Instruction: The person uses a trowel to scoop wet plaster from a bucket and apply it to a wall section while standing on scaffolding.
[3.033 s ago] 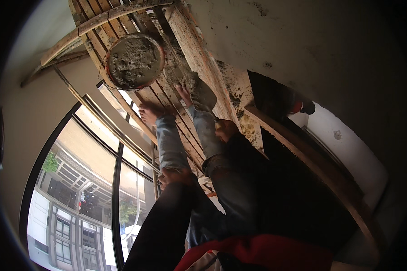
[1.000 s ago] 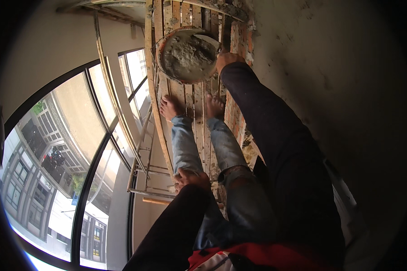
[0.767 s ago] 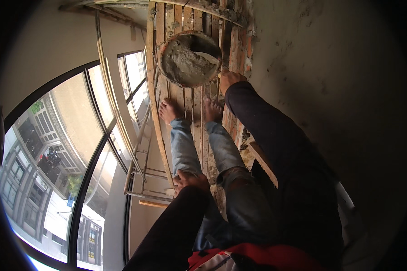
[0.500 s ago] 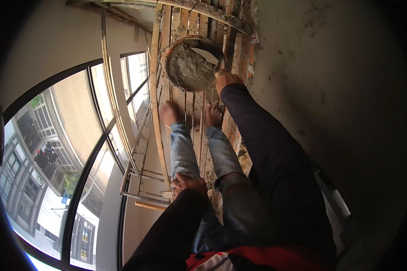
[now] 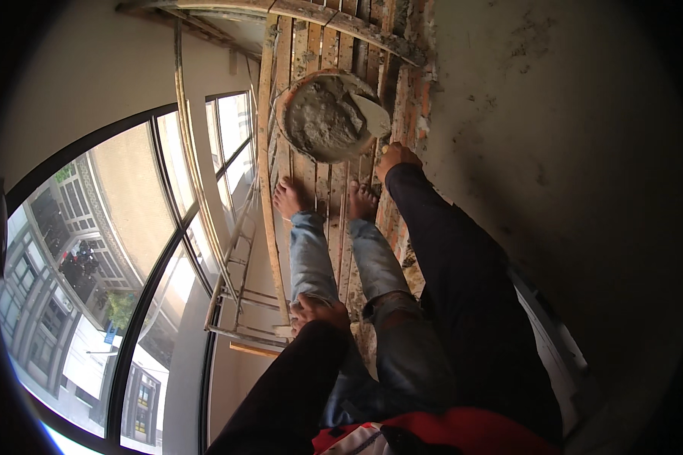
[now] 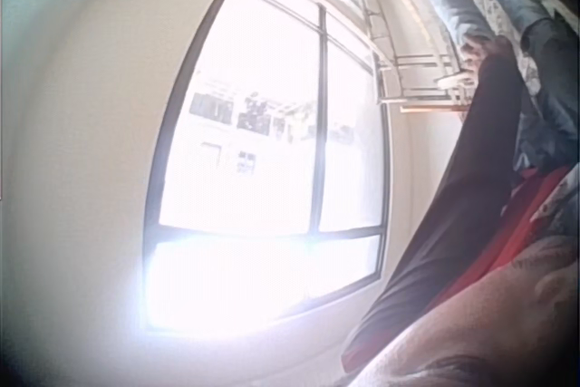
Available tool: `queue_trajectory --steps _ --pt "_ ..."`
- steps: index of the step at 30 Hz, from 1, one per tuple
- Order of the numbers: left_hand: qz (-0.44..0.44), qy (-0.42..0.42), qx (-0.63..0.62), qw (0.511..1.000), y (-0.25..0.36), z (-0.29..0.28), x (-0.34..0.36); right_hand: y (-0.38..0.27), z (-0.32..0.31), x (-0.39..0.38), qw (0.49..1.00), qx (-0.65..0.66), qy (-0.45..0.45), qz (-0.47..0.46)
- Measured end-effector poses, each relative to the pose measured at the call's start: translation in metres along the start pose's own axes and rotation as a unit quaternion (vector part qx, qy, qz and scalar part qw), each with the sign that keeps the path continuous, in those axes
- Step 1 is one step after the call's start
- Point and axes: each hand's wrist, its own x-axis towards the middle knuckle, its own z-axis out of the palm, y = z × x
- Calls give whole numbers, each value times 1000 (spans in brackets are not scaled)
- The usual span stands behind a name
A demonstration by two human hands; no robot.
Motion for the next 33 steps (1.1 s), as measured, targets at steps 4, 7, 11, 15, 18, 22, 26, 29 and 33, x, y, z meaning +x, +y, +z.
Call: queue_trajectory --steps 4,7,11,15,18,22,26,29,33 --pt "9 14 -11 1000 -2 1 3 -20 50 24 997 53 -16 -61" --pt "12 24 -9 1000 -1 2 3 9 72 13 982 166 7 -91" --pt "12 30 20 999 2 4 3 51 75 -20 970 194 45 -137" --pt "8 36 34 999 4 7 3 59 61 -36 973 148 144 -102" --pt "16 40 45 998 4 10 4 39 49 -27 982 143 118 -23" --pt "19 59 56 996 8 14 7 -2 46 8 984 175 2 -43" --pt "24 85 63 994 9 23 14 -22 82 39 953 279 -35 -114" --pt "36 107 62 992 8 35 23 -8 128 35 896 427 -40 -114" --pt "56 163 29 985 26 44 57 15 167 10 895 428 17 -123"
